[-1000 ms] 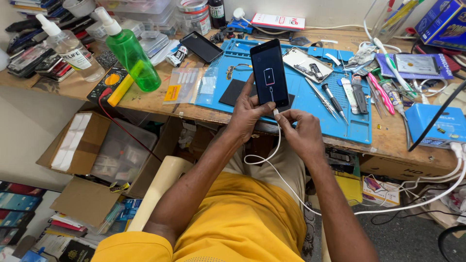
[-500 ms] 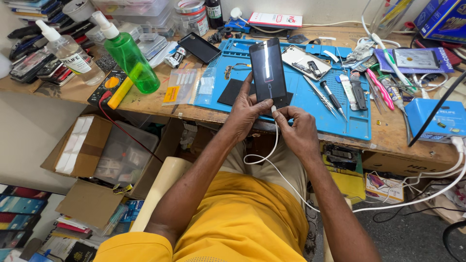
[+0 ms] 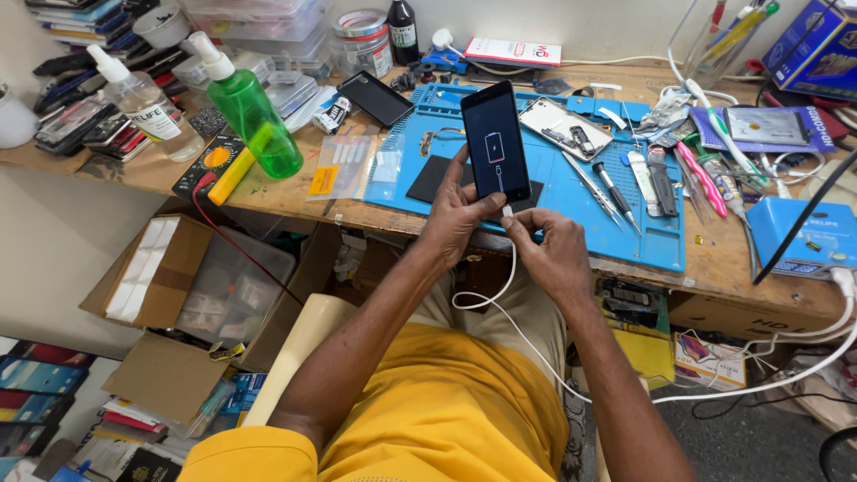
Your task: The person tests a smartphone's charging by plugging and unplugging a charging cable and checking the screen, then opens the phone's back cover, disconnects and removes the battery, and pries at internal components on a repair mat using a spudger and tweezers.
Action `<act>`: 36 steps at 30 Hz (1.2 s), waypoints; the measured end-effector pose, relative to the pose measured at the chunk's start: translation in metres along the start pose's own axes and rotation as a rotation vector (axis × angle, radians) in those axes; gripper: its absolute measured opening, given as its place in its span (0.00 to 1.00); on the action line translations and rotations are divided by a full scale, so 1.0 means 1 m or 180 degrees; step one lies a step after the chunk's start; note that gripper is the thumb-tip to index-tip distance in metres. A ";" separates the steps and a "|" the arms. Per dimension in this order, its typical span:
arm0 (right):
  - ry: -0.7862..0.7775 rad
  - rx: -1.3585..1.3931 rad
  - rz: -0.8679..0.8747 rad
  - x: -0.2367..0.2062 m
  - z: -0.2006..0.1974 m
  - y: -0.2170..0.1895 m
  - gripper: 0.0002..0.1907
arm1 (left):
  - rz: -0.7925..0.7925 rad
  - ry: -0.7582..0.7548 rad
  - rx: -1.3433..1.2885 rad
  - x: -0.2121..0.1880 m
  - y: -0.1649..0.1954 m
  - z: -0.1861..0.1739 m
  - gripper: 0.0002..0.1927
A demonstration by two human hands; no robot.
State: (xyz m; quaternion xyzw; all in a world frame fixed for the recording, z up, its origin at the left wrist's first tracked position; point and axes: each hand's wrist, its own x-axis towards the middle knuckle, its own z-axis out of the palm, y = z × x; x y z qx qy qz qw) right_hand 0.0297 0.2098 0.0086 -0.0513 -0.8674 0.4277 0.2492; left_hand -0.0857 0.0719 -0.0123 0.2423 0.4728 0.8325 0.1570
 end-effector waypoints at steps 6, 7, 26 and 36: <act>0.0111 0.0101 0.0066 0.000 -0.006 0.000 0.15 | 0.0138 -0.0171 -0.0032 0.000 0.005 0.011 0.54; 0.0128 0.0149 0.0117 0.001 -0.006 0.000 0.15 | 0.0105 -0.0164 0.0054 0.001 0.008 0.013 0.55; -0.0060 0.1414 0.0185 0.021 -0.051 0.009 0.20 | 0.0278 -0.0332 0.1256 -0.005 0.020 0.046 0.55; -0.0266 0.1455 0.0243 0.022 -0.060 0.011 0.20 | 0.0110 -0.0374 0.1463 -0.008 0.030 0.063 0.54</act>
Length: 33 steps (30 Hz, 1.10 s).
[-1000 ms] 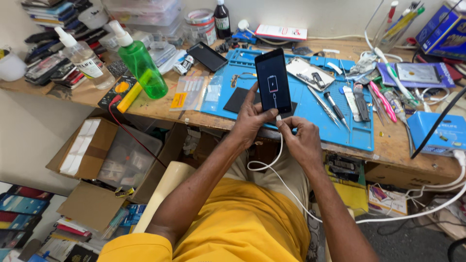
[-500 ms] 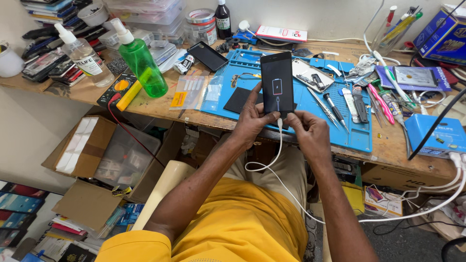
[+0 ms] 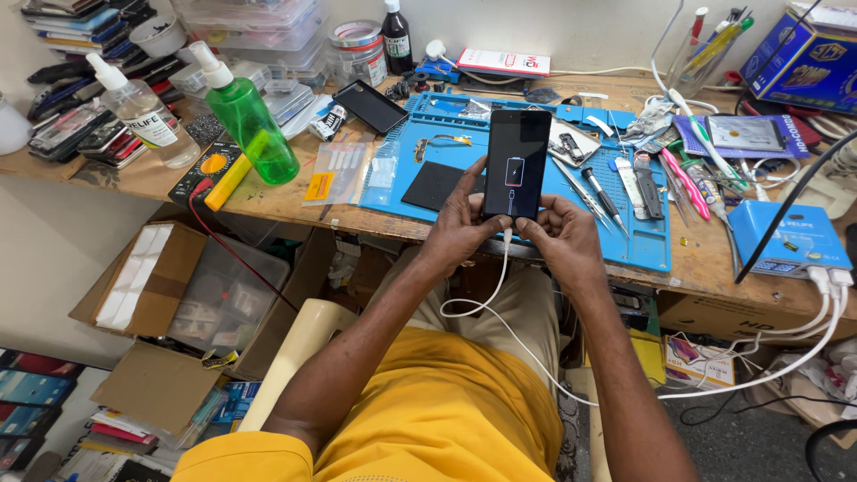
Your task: The person tests a smartphone's charging by plugging and unplugging a charging cable and checking the screen, then opens the phone's back cover, disconnects and removes the battery, and pries at internal components on a repair mat using a spudger and tweezers.
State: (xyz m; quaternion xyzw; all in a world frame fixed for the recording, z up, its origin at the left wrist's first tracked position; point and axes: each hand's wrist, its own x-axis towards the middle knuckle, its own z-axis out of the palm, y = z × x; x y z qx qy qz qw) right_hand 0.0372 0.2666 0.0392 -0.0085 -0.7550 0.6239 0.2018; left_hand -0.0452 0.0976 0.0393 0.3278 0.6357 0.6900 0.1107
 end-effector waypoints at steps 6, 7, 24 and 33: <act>0.0079 -0.0005 0.0052 -0.002 -0.003 -0.007 0.18 | -0.0062 -0.0146 -0.0141 0.001 0.007 -0.001 0.54; 0.0104 -0.0010 0.0057 -0.001 -0.004 -0.007 0.18 | -0.0051 -0.0163 -0.0133 0.002 0.008 -0.002 0.54; -0.0104 -0.0118 -0.0048 0.007 -0.016 -0.006 0.19 | 0.0006 -0.0019 -0.0114 0.007 0.008 0.007 0.54; -0.0165 -0.0096 -0.0088 0.008 -0.014 -0.005 0.17 | 0.0120 0.0022 0.0043 0.007 0.004 0.006 0.54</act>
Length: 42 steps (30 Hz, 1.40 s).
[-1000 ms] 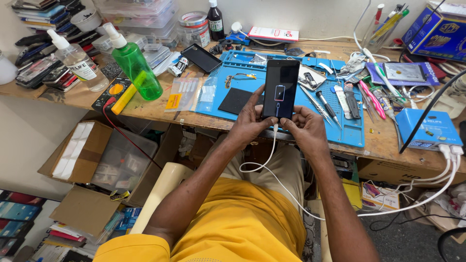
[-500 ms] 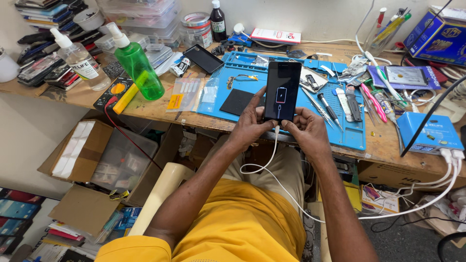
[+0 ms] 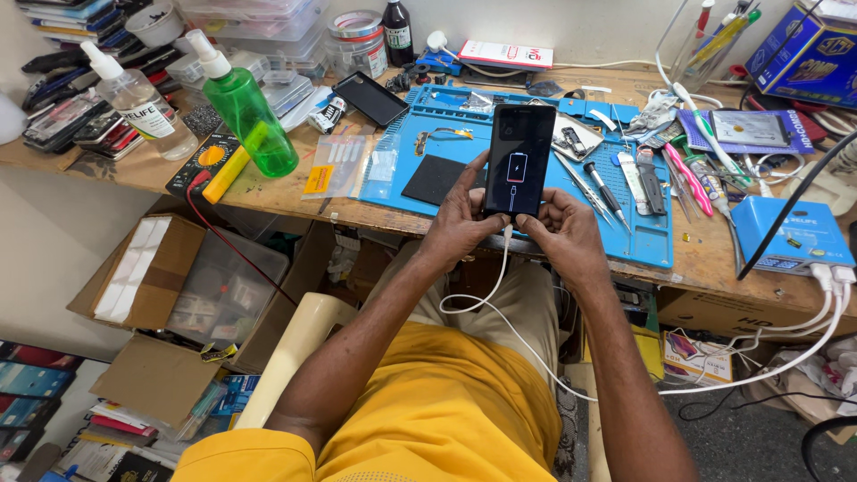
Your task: The person tests a smartphone's charging by plugging and unplugging a charging cable and checking the screen, then opens the phone's back cover, disconnects and removes the battery, and pries at internal components on a repair mat using a spudger and tweezers.
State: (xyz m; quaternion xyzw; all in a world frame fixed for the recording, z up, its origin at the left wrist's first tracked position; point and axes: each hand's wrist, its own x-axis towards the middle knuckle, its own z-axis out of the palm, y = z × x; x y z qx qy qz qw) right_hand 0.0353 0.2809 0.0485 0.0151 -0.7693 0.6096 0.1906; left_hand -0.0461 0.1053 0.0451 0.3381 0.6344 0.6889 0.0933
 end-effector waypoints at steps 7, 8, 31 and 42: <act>0.0050 -0.0139 0.0047 0.002 -0.006 -0.003 0.18 | -0.0038 0.0020 0.0110 0.005 0.001 0.006 0.54; 0.0048 -0.0118 0.0049 0.002 -0.007 -0.003 0.17 | -0.0042 0.0019 0.0112 0.005 0.002 0.006 0.54; 0.0059 -0.0239 0.0064 0.002 -0.011 -0.007 0.17 | -0.0043 -0.0034 0.0064 0.006 0.009 0.009 0.54; -0.0157 0.0028 0.0102 0.011 -0.021 0.016 0.24 | 0.0487 -0.0044 0.0440 0.015 -0.003 0.012 0.51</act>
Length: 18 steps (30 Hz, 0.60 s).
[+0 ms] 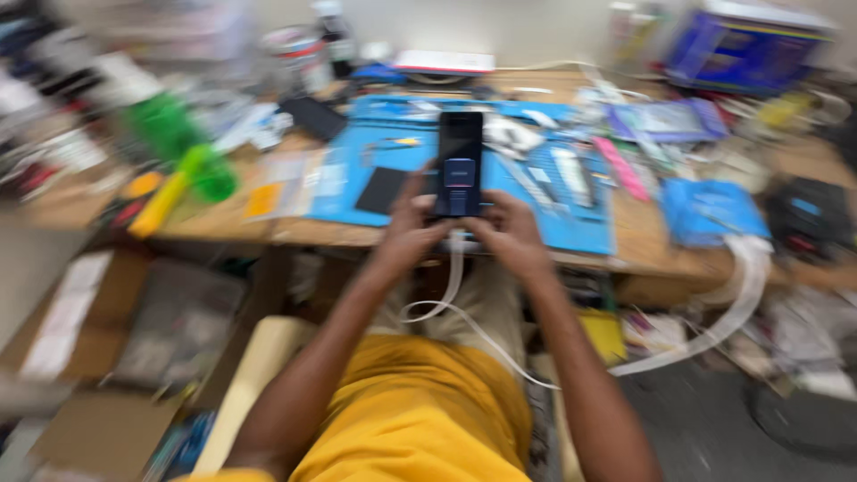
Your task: The person tests a smartphone's charging by plugging and unplugging a charging cable and checking the screen, then opens the phone's back cover, disconnects and removes the battery, and pries at internal components on a repair mat using a spudger and tweezers.
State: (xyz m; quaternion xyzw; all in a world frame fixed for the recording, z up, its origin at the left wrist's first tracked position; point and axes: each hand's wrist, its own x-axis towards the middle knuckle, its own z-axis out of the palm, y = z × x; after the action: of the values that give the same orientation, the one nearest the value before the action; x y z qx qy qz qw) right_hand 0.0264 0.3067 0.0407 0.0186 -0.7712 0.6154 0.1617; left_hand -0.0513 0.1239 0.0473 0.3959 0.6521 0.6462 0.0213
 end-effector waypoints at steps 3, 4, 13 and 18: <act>0.0221 -0.0099 -0.0158 0.002 0.000 0.010 0.26 | -0.0433 -0.0108 -0.0344 -0.001 0.003 0.004 0.51; 0.0245 -0.0093 -0.0239 0.001 0.001 0.011 0.26 | -0.0467 -0.0052 -0.0493 -0.002 0.004 0.007 0.51; 0.0309 -0.0466 -0.0072 -0.017 -0.010 -0.017 0.18 | -0.0433 -0.0003 -0.0737 -0.002 0.015 0.019 0.51; 0.0316 -0.0534 -0.0152 -0.017 -0.014 -0.019 0.17 | -0.0438 0.0001 -0.0796 -0.001 0.015 0.022 0.51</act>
State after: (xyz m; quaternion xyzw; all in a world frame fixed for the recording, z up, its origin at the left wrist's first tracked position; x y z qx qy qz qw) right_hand 0.0502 0.3128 0.0566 -0.0071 -0.8104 0.5448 0.2153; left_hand -0.0312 0.1396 0.0563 0.3445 0.5921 0.7195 0.1146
